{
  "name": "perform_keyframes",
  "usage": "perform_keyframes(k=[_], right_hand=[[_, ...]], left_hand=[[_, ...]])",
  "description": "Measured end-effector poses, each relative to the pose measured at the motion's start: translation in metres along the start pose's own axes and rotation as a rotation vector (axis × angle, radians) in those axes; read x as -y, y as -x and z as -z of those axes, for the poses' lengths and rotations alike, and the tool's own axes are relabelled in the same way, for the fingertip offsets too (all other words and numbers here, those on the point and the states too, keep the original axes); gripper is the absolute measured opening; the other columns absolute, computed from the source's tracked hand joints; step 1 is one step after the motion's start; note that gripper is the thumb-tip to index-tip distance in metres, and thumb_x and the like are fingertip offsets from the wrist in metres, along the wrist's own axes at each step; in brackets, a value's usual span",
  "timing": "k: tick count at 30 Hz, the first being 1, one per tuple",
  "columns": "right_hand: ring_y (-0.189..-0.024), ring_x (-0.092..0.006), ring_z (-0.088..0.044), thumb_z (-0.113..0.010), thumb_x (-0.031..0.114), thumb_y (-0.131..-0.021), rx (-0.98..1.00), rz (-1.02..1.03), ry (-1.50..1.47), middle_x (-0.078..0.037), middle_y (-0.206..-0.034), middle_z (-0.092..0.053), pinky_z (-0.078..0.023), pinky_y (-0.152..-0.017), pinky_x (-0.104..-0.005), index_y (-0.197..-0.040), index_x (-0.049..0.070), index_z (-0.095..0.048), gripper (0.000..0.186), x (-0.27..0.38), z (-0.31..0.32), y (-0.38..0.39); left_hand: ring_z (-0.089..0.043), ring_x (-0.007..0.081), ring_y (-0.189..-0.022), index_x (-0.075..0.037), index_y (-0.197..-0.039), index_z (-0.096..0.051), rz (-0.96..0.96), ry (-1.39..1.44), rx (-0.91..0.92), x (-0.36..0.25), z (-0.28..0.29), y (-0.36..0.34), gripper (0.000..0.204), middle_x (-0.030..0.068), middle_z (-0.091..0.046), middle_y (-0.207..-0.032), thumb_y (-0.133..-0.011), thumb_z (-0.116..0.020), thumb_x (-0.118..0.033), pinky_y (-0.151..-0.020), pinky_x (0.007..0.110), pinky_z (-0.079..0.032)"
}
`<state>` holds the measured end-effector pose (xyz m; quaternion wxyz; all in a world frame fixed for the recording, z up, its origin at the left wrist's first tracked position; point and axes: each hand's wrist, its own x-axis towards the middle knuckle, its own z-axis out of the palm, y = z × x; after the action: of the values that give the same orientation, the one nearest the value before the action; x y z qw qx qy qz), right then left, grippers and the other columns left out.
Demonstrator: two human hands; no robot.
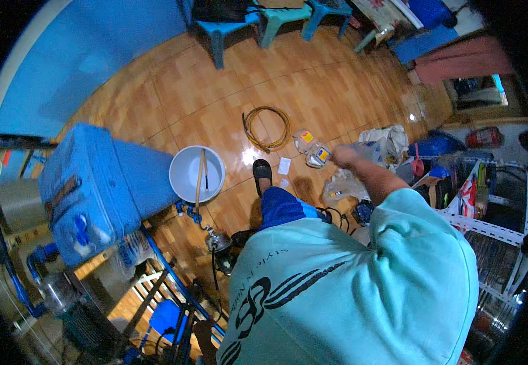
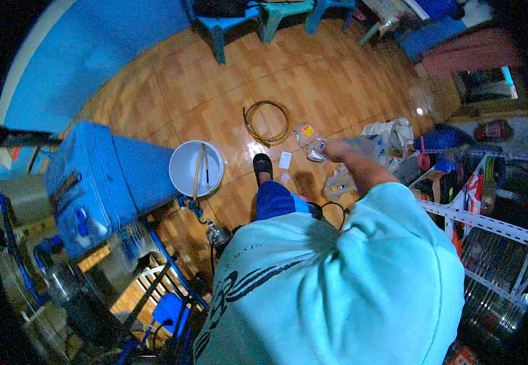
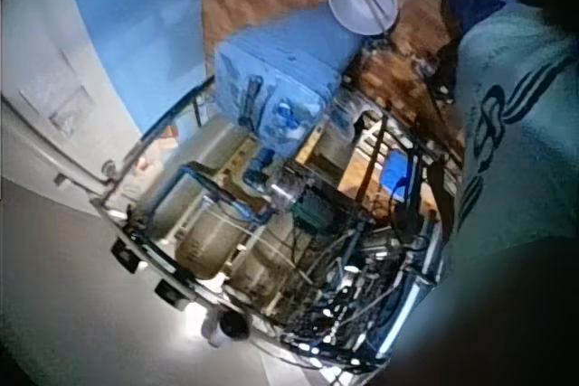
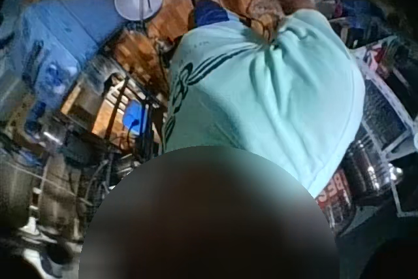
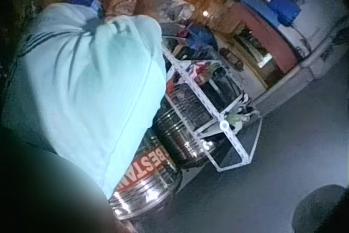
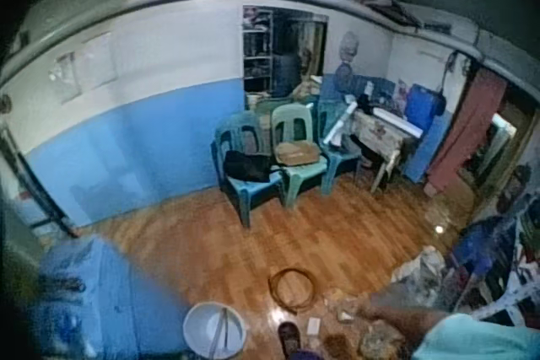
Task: The person sits on the floor and uses a wrench to tighten connections on a water pump. They connect a hose to the pump and adjust various fittings on the surrounding blue pipes.
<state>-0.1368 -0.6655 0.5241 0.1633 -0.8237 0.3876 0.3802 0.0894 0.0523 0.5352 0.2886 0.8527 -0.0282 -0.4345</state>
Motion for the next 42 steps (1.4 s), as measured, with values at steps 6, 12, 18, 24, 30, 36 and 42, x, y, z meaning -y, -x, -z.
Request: perform_keyframes(k=[6, 12, 18, 24, 30, 36, 42], right_hand=[[-0.073, -0.0312, -0.068, -0.077, 0.025, -0.067, 0.087, 0.099, 0.207, -0.016, -0.08, -0.07, -0.052, -0.07, -0.0436, -0.074, 0.007, -0.073, 0.02, -0.203, -0.023, -0.033], [-0.058, -0.0242, -0.063, -0.073, 0.021, -0.069, -0.282, -0.002, -0.471, -0.011, -0.067, -0.066, -0.051, -0.057, -0.0372, -0.08, 0.005, -0.07, 0.02, -0.248, -0.002, -0.01], [-0.081, -0.0387, -0.064, -0.074, 0.031, -0.068, -0.253, -0.558, -0.802, -0.023, -0.088, -0.065, -0.051, -0.074, -0.0479, -0.09, 0.005, -0.066, 0.034, -0.252, -0.059, 0.129], [-0.083, -0.0365, -0.063, -0.069, 0.018, -0.071, -0.601, -0.959, -0.777, -0.019, -0.086, -0.065, -0.05, -0.073, -0.0429, -0.08, 0.004, -0.059, 0.019, -0.267, -0.168, 0.264], [-0.074, -0.0285, -0.062, -0.063, 0.039, -0.087, -1.083, -1.464, -0.814, -0.017, -0.08, -0.064, -0.048, -0.072, -0.0375, -0.088, -0.002, -0.062, 0.04, -0.324, -0.193, 0.443], [-0.104, -0.0438, -0.059, -0.049, 0.062, -0.088, -1.019, -1.69, -0.786, -0.03, -0.105, -0.063, -0.044, -0.089, -0.0472, -0.104, -0.004, -0.064, 0.07, -0.358, -0.152, 0.45], [-0.098, -0.0445, -0.06, -0.054, 0.058, -0.088, -1.113, -1.976, -0.734, -0.029, -0.097, -0.064, -0.045, -0.083, -0.049, -0.103, -0.003, -0.062, 0.063, -0.339, -0.172, 0.424]], left_hand=[[-0.06, 0.0175, -0.072, -0.002, -0.092, -0.064, -0.099, -0.169, 0.155, -0.104, 0.009, -0.071, 0.029, 0.0086, -0.065, -0.079, -0.084, -0.072, -0.029, -0.068, 0.033, -0.049], [-0.058, 0.0165, -0.068, -0.001, -0.088, -0.063, -0.418, -0.422, 0.181, -0.3, 0.047, -0.243, 0.026, 0.0067, -0.064, -0.074, -0.085, -0.071, -0.026, -0.066, 0.032, -0.048], [-0.051, 0.0115, -0.073, 0.0, -0.086, -0.059, -0.667, -0.549, 0.224, -0.59, -0.021, -0.302, 0.02, 0.004, -0.057, -0.075, -0.089, -0.066, -0.018, -0.069, 0.027, -0.045], [-0.056, 0.0126, -0.074, -0.003, -0.089, -0.064, -0.551, -0.638, 0.536, -0.702, -0.052, -0.376, 0.012, 0.0027, -0.063, -0.08, -0.086, -0.07, -0.014, -0.071, 0.028, -0.048], [-0.052, 0.0122, -0.073, -0.005, -0.093, -0.066, -1.008, -0.823, 0.067, -1.008, 0.047, -0.332, 0.019, 0.0006, -0.061, -0.08, -0.089, -0.065, -0.024, -0.067, 0.028, -0.043], [-0.049, 0.005, -0.062, -0.01, -0.1, -0.063, -1.15, -0.487, -0.029, -1.134, 0.075, -0.366, 0.025, -0.0035, -0.06, -0.081, -0.095, -0.058, -0.034, -0.053, 0.024, -0.038], [-0.054, 0.0139, -0.065, -0.008, -0.097, -0.06, -0.959, -0.914, 0.348, -1.049, -0.129, -0.492, 0.012, 0.002, -0.061, -0.082, -0.088, -0.056, -0.013, -0.055, 0.03, -0.043]])
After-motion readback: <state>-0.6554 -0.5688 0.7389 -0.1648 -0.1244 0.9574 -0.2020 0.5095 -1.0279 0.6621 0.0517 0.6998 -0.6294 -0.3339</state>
